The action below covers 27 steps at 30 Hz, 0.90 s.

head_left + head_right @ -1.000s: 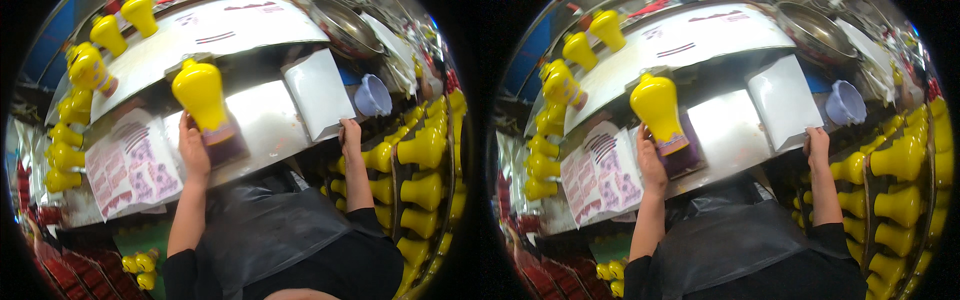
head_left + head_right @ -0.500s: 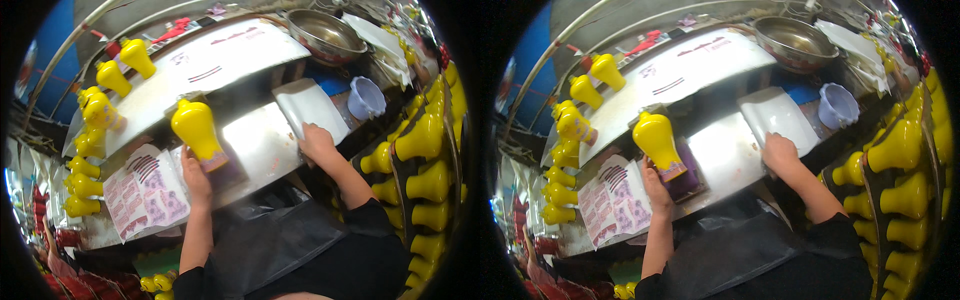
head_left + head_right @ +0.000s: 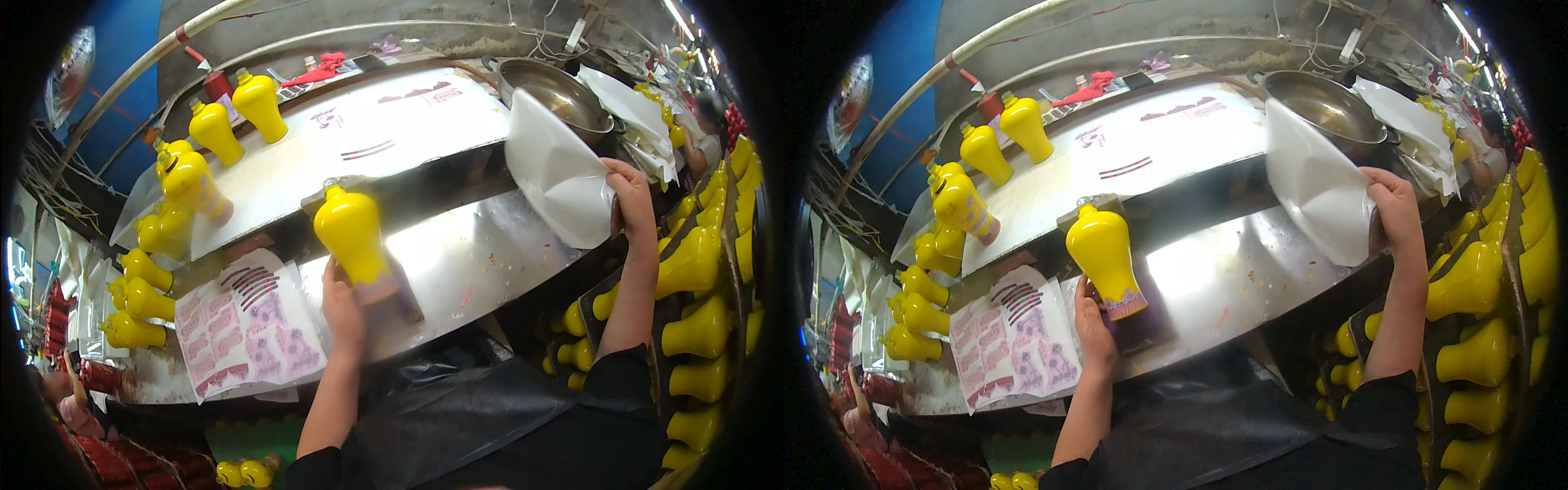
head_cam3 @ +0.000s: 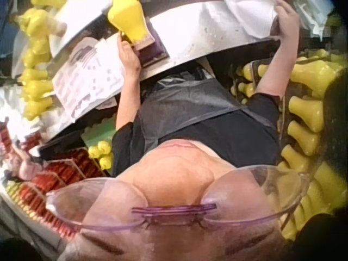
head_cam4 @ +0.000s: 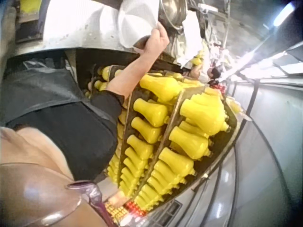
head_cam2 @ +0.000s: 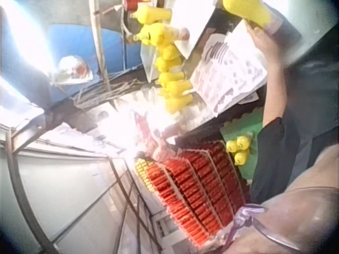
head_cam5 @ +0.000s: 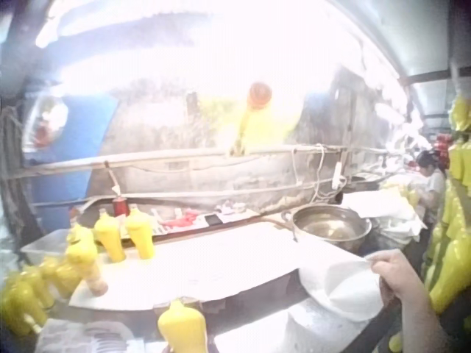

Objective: The person applies printed stickers to yellow ceramic vases on a workbench. They peel each sticker from a sheet, position it on the vase body, smooth it with a cloth, and then apply a narrow strip around the neck. Finished vases are placed on a nearby shelf.

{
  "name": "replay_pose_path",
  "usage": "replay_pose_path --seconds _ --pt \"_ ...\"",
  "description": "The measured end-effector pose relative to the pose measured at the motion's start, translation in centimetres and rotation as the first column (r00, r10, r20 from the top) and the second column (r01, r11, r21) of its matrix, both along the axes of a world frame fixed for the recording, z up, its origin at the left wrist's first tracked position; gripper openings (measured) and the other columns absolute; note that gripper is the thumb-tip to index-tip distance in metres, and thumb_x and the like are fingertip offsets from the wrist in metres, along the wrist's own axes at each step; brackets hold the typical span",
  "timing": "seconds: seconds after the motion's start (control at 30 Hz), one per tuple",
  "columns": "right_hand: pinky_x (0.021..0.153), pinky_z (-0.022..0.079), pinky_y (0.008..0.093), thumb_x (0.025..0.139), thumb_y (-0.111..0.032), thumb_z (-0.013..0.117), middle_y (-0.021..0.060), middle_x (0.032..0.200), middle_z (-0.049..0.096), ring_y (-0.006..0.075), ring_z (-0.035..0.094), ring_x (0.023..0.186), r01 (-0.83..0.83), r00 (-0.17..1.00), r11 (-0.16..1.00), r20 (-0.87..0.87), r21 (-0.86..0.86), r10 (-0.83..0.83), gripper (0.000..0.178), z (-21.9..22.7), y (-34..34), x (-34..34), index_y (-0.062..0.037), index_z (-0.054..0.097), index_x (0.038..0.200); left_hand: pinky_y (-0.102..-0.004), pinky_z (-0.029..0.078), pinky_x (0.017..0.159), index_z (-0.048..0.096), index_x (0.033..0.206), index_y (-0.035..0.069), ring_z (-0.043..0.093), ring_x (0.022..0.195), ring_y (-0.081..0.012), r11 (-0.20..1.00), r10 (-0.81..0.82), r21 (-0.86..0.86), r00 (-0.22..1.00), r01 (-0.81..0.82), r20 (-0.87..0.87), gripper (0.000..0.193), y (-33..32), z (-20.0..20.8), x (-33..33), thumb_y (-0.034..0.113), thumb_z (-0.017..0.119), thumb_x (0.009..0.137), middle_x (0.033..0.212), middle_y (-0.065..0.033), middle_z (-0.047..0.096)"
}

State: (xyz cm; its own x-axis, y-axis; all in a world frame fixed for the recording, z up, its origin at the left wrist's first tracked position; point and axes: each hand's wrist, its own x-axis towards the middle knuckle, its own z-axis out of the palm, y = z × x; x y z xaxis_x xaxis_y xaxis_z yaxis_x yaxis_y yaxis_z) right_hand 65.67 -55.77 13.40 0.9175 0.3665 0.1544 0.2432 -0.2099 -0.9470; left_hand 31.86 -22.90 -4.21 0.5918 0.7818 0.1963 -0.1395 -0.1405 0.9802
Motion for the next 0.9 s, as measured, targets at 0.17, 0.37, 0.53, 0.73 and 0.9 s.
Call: replay_pose_path --seconds 0.17,0.37,0.53,0.73,0.9 --pt "0.084 0.055 0.0277 0.091 -0.005 0.056 0.0071 0.110 0.073 0.0166 0.070 0.090 -0.004 0.996 0.921 -0.085 0.389 0.040 0.039 0.8 0.8 2.9 0.0020 0.068 0.127 -0.0334 0.042 0.103 0.034 0.156 -0.003 0.054 0.120 -0.0218 1.000 -0.020 0.010 1.000 0.020 -0.016 0.063 0.1 0.1 -0.2 0.043 0.034 0.112 0.141 -0.0171 0.052" --pt "0.082 0.057 0.0322 0.092 -0.015 0.064 0.0047 0.104 0.070 0.0197 0.069 0.095 0.090 0.995 0.726 -0.036 0.682 -0.090 0.027 2.8 -2.7 13.1 -0.0064 0.067 0.118 -0.0344 0.041 0.106 0.033 0.156 -0.003 0.052 0.127 -0.0236 0.997 -0.063 -0.046 0.995 0.067 0.081 0.065 0.1 0.0 -0.1 0.045 0.038 0.111 0.145 -0.0176 0.050" --pt "0.081 0.059 0.0346 0.099 -0.020 0.067 0.0039 0.099 0.067 0.0200 0.068 0.092 0.109 0.947 0.556 0.085 0.824 -0.311 0.018 4.9 -6.0 23.0 -0.0088 0.063 0.112 -0.0352 0.039 0.109 0.033 0.156 -0.003 0.051 0.131 -0.0241 0.998 -0.052 -0.037 0.994 0.056 0.093 0.066 -0.1 0.5 0.1 0.045 0.038 0.111 0.146 -0.0173 0.049" --pt "0.070 0.050 0.0275 0.097 -0.020 0.071 0.0018 0.117 0.066 0.0176 0.067 0.095 0.287 0.951 0.772 -0.070 0.568 -0.302 0.037 0.6 -0.6 20.3 -0.0089 0.063 0.132 -0.0386 0.035 0.116 0.042 0.151 -0.004 0.049 0.137 -0.0295 0.999 -0.004 0.042 0.999 0.003 0.032 0.054 0.3 -0.4 -0.2 0.028 0.039 0.108 0.146 -0.0191 0.051" --pt "0.043 0.031 0.0194 0.096 -0.021 0.073 -0.0058 0.073 0.057 0.0037 0.052 0.054 0.075 0.997 0.971 0.018 0.225 -0.081 0.040 -4.3 7.8 13.2 -0.0094 0.066 0.134 -0.0350 0.038 0.111 0.034 0.155 -0.003 0.051 0.130 -0.0243 0.988 0.005 0.154 0.998 0.005 -0.063 0.062 0.8 -1.0 -0.3 0.042 0.035 0.112 0.144 -0.0177 0.051"
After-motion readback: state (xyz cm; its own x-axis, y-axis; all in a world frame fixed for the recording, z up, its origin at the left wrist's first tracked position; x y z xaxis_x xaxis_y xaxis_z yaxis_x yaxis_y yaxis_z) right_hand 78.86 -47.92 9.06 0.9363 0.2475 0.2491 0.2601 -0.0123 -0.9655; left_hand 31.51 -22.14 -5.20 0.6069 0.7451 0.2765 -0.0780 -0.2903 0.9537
